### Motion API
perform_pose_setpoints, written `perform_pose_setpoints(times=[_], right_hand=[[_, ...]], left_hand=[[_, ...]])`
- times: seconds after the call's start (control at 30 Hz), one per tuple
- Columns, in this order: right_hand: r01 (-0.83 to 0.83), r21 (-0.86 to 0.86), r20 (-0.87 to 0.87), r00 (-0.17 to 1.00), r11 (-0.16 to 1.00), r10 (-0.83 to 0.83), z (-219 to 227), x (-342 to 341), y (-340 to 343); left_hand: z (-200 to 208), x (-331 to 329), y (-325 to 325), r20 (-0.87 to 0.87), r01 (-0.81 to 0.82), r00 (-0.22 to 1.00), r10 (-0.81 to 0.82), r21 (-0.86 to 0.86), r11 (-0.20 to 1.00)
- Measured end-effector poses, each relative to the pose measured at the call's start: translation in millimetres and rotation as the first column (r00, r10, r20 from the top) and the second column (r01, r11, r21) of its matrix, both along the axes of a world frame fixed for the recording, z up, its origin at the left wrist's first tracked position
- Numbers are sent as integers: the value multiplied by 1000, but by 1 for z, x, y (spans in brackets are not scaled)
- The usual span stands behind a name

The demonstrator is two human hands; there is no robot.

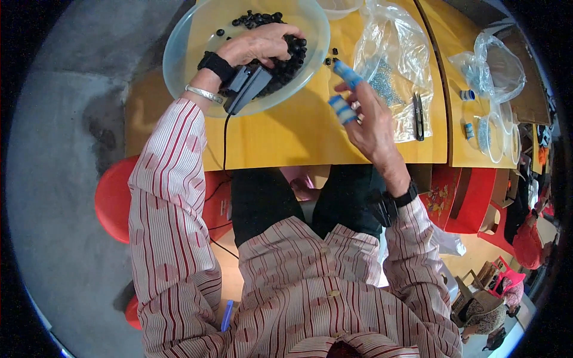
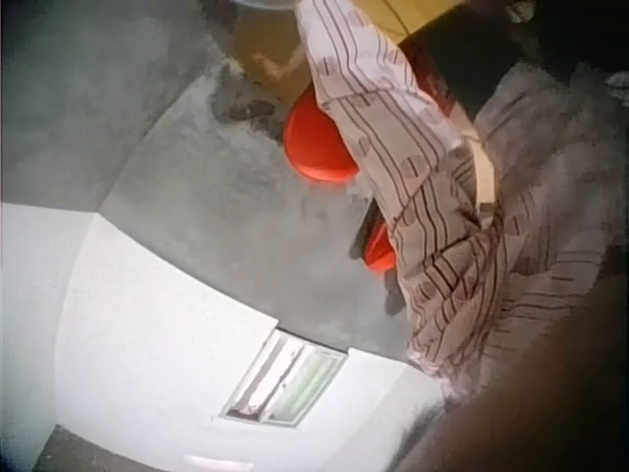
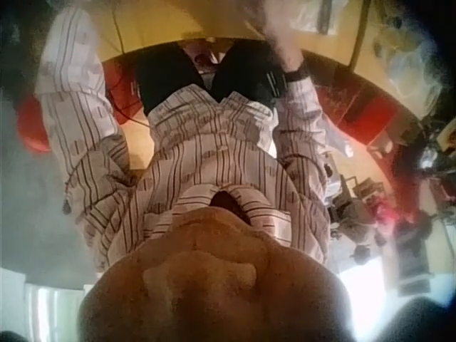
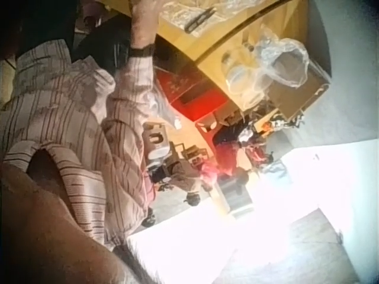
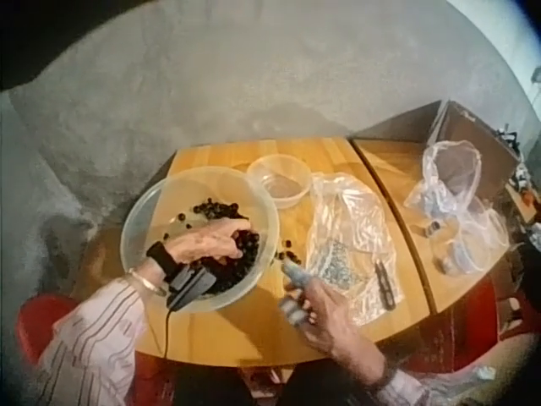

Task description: The person assembles small plastic components by hand, sorts black plastic pieces from a plastic bowl, and moves the plastic bowl.

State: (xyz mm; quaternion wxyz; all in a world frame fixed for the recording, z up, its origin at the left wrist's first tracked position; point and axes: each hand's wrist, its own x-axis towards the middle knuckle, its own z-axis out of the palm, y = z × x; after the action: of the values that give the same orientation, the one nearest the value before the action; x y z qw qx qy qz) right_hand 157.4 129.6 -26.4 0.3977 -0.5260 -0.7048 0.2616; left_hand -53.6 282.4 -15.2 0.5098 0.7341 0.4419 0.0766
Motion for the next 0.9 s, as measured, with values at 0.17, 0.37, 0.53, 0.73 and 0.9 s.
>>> perform_pose_setpoints(times=[0.17, 0.37, 0.53, 0.73, 0.9], right_hand=[[-111, 105, 88, 991, 988, 102, -8, -18, 23], [-108, 131, 143, 986, 985, 89, -8, -22, 23], [-107, 177, 144, 986, 978, 81, -12, -25, 22], [-103, 139, 130, 988, 985, 85, -13, -25, 21], [-79, 176, 163, 985, 981, 50, -10, -24, 20]], left_hand=[[-4, 6, 3, -47, -5, 999, 4, -13, 1000], [-7, -5, 3, 131, 34, 991, -26, -60, 998], [-17, -6, 8, 193, -8, 980, 53, -226, 974], [-23, 1, 11, 216, -27, 969, 121, -396, 918], [-28, 10, -1, 356, -93, 864, 355, -582, 808]])
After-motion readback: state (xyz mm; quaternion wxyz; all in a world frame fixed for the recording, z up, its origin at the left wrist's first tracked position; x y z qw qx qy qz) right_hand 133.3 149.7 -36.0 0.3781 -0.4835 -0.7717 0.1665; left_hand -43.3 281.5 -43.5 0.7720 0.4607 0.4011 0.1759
